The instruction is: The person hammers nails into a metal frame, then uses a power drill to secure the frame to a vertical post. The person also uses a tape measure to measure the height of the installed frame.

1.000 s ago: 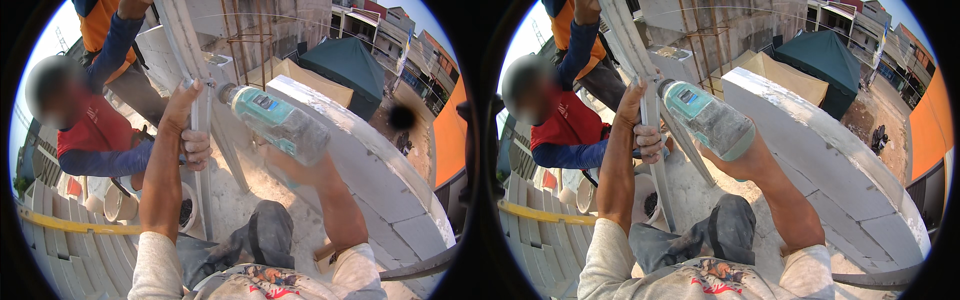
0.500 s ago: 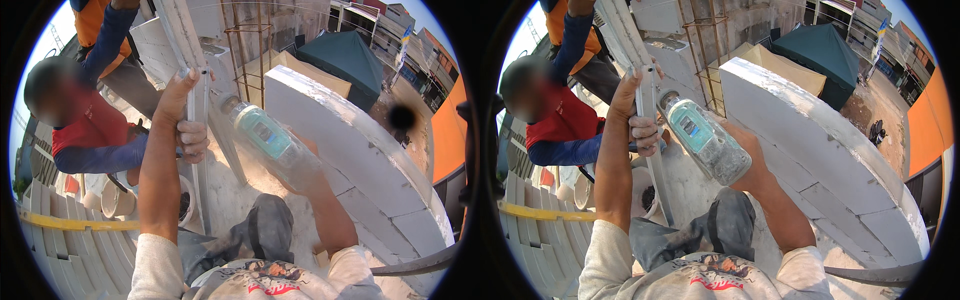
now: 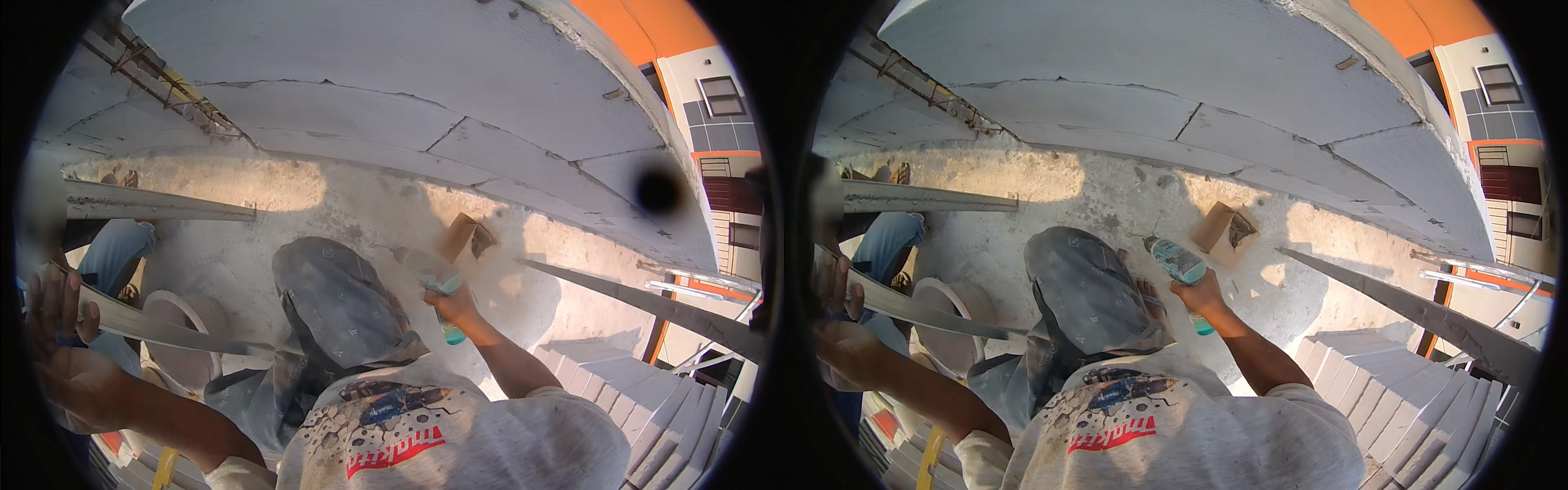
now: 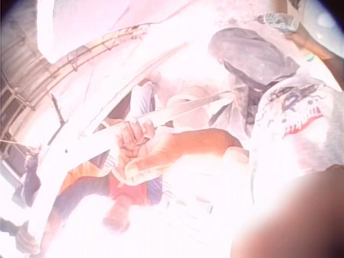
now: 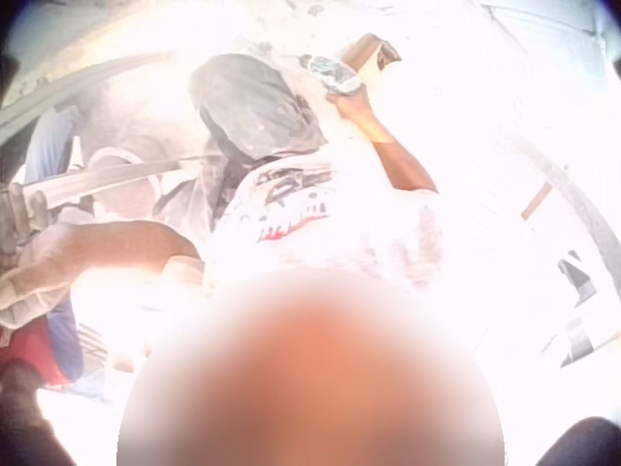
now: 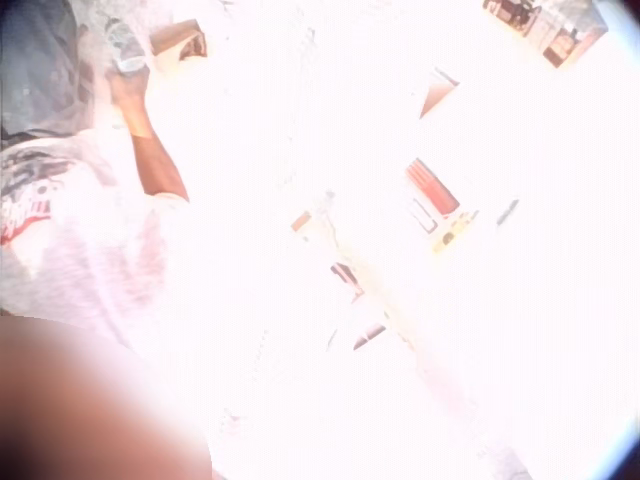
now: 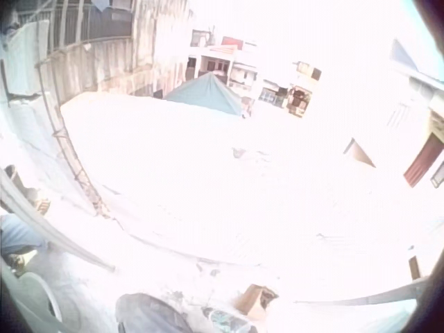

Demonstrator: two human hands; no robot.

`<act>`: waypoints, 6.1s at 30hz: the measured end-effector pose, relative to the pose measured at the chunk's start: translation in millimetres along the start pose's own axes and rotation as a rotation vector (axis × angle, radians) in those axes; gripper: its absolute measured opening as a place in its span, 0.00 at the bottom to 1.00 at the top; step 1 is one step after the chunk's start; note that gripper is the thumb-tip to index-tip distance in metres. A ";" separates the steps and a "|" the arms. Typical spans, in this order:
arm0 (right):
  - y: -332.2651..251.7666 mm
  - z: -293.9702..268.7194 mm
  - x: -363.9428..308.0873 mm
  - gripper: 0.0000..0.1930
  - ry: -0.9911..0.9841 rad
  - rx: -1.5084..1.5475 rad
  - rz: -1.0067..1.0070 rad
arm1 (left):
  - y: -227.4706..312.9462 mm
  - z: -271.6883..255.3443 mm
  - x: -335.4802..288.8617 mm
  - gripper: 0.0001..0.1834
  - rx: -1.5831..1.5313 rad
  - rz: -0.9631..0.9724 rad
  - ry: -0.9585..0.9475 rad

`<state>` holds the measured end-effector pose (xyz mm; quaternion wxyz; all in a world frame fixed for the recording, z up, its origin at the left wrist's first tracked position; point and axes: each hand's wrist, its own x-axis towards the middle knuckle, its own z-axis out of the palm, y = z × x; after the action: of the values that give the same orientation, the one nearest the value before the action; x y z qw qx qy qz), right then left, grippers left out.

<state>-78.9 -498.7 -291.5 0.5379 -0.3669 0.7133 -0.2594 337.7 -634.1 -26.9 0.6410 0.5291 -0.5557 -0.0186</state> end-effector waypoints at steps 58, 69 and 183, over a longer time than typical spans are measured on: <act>256.5 -183.2 -154.7 0.16 0.496 -0.123 0.181 | 1.8 419.0 -594.7 0.08 0.363 0.325 -1.665; 258.2 -181.1 -131.7 0.16 0.476 -0.099 0.111 | 6.1 427.6 -600.8 0.10 0.446 0.334 -1.598; -468.3 172.3 -443.5 0.34 -0.042 -0.027 -0.770 | 183.3 -170.6 178.5 0.12 -1.045 -1.528 -0.446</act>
<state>268.1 -417.8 273.0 0.4106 -0.6202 0.5156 -0.4253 427.4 -550.6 255.1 0.4900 0.3800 -0.0904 -0.7793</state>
